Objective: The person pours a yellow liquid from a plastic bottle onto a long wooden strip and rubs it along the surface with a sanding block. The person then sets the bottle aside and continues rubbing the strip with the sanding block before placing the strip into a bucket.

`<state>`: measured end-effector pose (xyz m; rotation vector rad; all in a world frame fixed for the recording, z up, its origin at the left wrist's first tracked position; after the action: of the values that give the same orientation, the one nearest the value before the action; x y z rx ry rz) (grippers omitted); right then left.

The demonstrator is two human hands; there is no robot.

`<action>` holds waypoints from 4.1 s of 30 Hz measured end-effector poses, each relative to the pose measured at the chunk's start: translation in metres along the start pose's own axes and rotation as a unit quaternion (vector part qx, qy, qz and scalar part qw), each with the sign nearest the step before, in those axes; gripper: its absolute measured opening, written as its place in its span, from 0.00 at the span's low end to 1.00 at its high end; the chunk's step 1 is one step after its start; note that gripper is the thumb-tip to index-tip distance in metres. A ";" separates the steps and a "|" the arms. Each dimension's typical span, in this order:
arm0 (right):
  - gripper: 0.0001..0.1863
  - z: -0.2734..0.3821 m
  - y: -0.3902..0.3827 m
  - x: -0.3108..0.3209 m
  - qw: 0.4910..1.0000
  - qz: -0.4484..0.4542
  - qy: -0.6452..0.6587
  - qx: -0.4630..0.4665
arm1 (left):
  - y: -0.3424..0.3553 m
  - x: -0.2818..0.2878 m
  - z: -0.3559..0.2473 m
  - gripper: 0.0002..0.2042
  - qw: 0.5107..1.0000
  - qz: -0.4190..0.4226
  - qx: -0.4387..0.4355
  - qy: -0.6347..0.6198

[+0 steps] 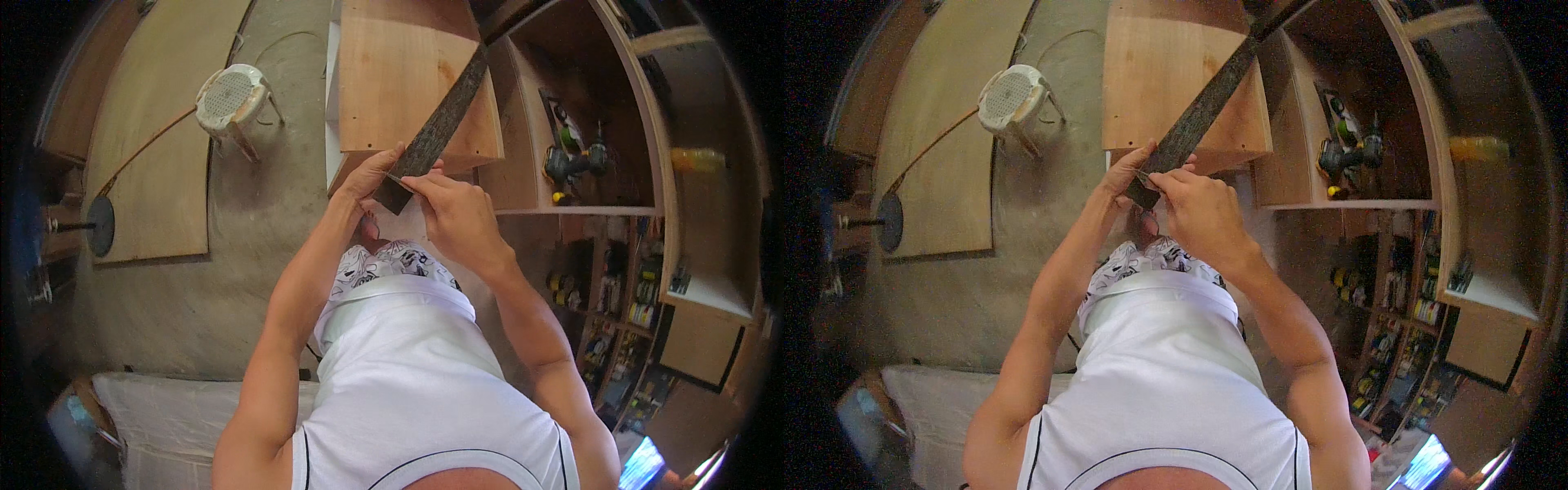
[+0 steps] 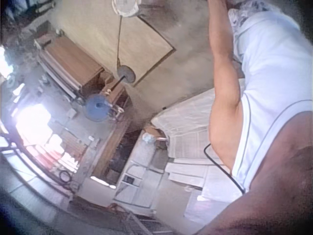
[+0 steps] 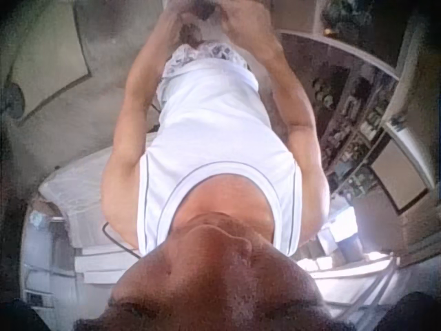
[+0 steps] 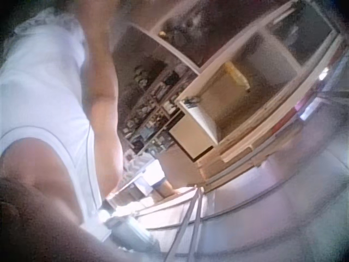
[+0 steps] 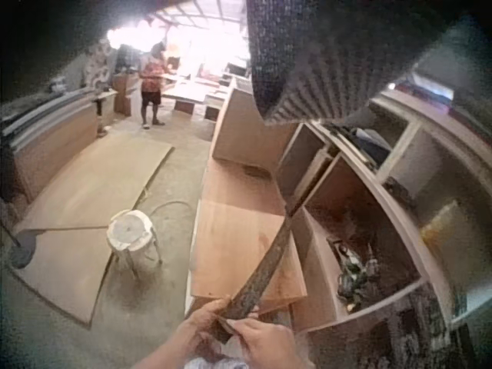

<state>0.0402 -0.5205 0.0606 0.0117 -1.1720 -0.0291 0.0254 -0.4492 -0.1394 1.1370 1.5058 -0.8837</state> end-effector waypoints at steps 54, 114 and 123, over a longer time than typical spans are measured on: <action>0.23 0.040 -0.088 -0.002 0.995 0.100 -0.019 -0.022 | 0.030 -0.051 0.039 0.27 0.999 0.024 -0.018 -0.038; 0.43 -0.236 -0.004 -0.046 0.745 0.035 0.627 -0.224 | -0.070 -0.081 -0.066 0.28 0.991 -0.084 -0.087 -0.059; 0.52 -0.261 0.168 -0.011 0.884 0.043 0.448 -0.130 | -0.158 -0.178 -0.081 0.39 0.971 -0.138 -0.179 -0.083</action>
<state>0.2790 -0.3540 -0.0468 -0.2430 -0.2295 -0.0923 -0.1410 -0.4581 0.0497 0.5869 1.6253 -0.8246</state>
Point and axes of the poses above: each hand's wrist, its own y-axis towards the middle knuckle, its own x-axis out of the back of the hand, z = x × y, the point moved 8 cm from there along y, towards the middle knuckle
